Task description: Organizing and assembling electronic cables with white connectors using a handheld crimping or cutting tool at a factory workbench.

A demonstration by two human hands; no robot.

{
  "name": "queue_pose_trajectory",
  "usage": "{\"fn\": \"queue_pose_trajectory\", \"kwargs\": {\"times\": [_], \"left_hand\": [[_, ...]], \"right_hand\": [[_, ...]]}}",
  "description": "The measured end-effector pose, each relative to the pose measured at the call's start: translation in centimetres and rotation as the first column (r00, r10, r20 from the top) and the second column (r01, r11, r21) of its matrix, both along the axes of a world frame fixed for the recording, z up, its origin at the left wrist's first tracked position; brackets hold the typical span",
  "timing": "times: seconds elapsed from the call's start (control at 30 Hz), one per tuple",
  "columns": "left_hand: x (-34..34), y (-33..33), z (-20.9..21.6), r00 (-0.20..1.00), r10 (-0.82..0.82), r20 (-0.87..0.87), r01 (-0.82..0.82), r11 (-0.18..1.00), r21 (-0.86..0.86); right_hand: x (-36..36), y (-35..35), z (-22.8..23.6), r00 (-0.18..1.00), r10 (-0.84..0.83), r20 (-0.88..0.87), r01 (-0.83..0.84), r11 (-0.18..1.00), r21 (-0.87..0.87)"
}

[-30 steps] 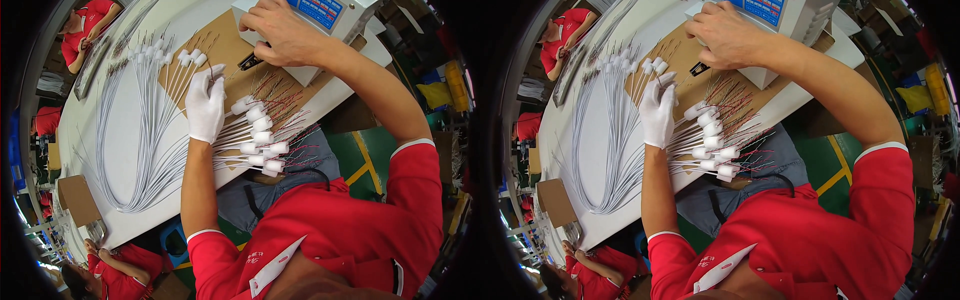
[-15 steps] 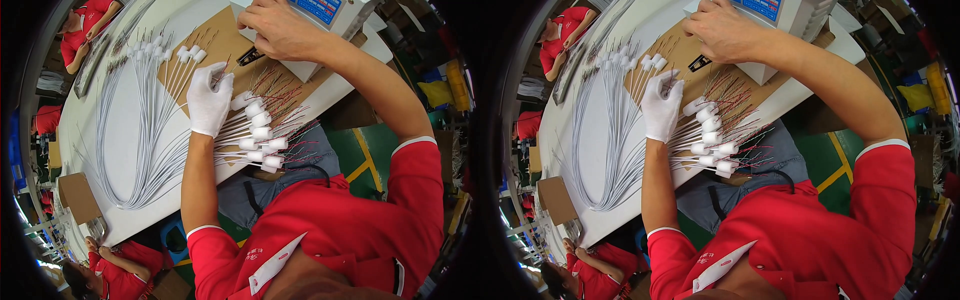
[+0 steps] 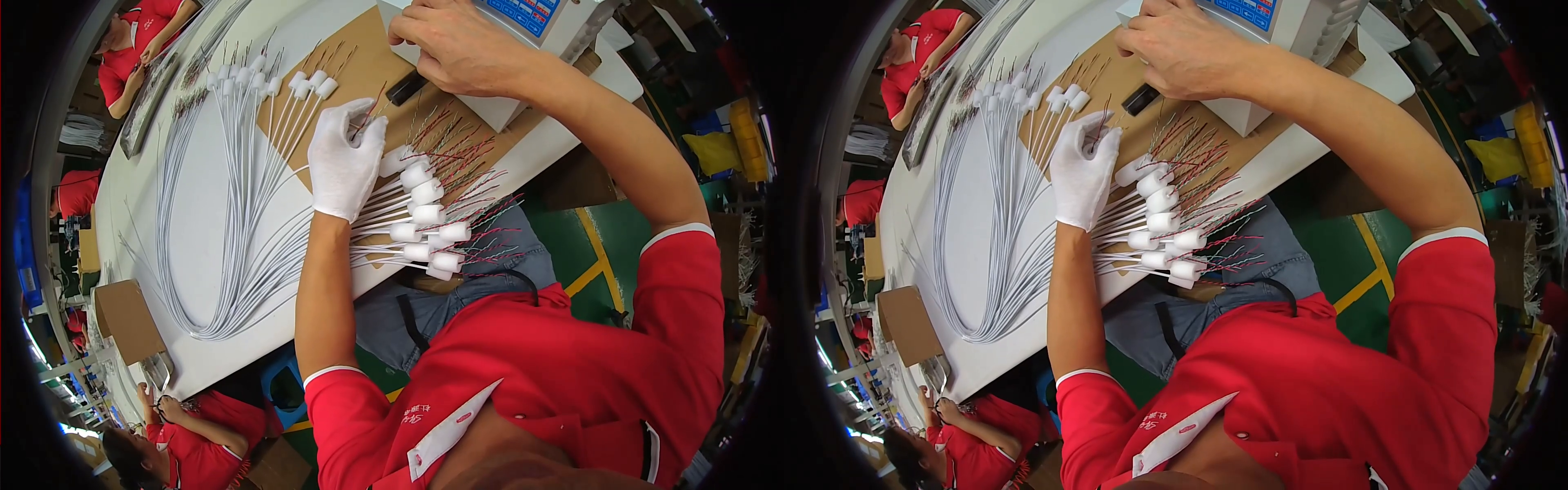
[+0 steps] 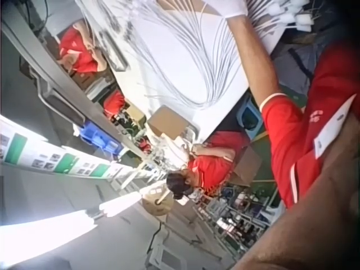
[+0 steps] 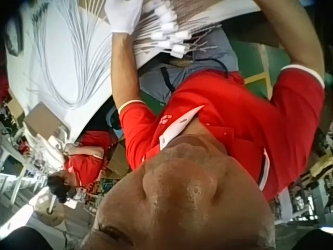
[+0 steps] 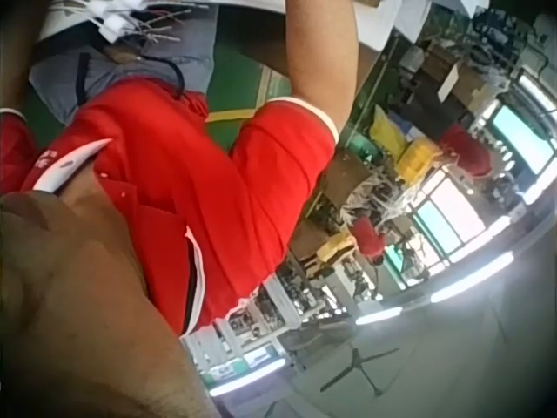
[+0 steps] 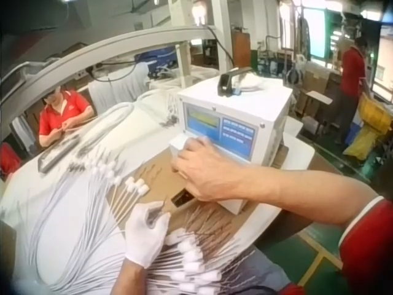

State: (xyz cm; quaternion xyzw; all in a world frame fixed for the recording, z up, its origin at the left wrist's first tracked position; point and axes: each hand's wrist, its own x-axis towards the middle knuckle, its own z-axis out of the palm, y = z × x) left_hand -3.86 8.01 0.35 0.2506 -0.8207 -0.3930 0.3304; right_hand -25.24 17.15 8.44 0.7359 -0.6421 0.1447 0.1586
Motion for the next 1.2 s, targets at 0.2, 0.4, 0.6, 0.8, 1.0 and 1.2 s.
{"fn": "queue_pose_trajectory", "kwargs": {"times": [0.2,0.4,0.6,0.8,1.0,1.2], "left_hand": [[-0.2,-0.2,-0.4,1.000,-0.018,-0.012,0.018,0.999,-0.043],[-0.5,-0.8,-0.1,0.999,-0.019,-0.039,0.028,0.972,0.234],[-0.1,-0.6,0.0,0.999,-0.016,-0.046,0.028,0.964,0.265],[0.0,-0.9,-0.8,0.965,-0.062,-0.254,0.149,0.928,0.340],[-0.1,-0.5,-0.6,0.950,0.003,-0.314,0.129,0.908,0.399],[0.3,-0.2,0.8,0.980,-0.051,-0.190,-0.009,0.952,-0.305]], "right_hand": [[0.4,0.0,0.5,1.000,-0.021,0.008,0.020,0.998,0.058],[1.2,1.1,0.0,0.962,-0.064,-0.267,0.038,0.994,-0.103],[2.7,0.9,3.2,0.984,-0.094,-0.152,0.143,0.924,0.355],[2.5,1.5,0.2,0.748,-0.159,-0.645,0.113,0.987,-0.113],[1.2,-0.3,1.4,0.952,0.038,-0.305,0.058,0.952,0.299],[1.1,-0.3,1.3,0.947,0.053,-0.318,0.045,0.955,0.293]]}}
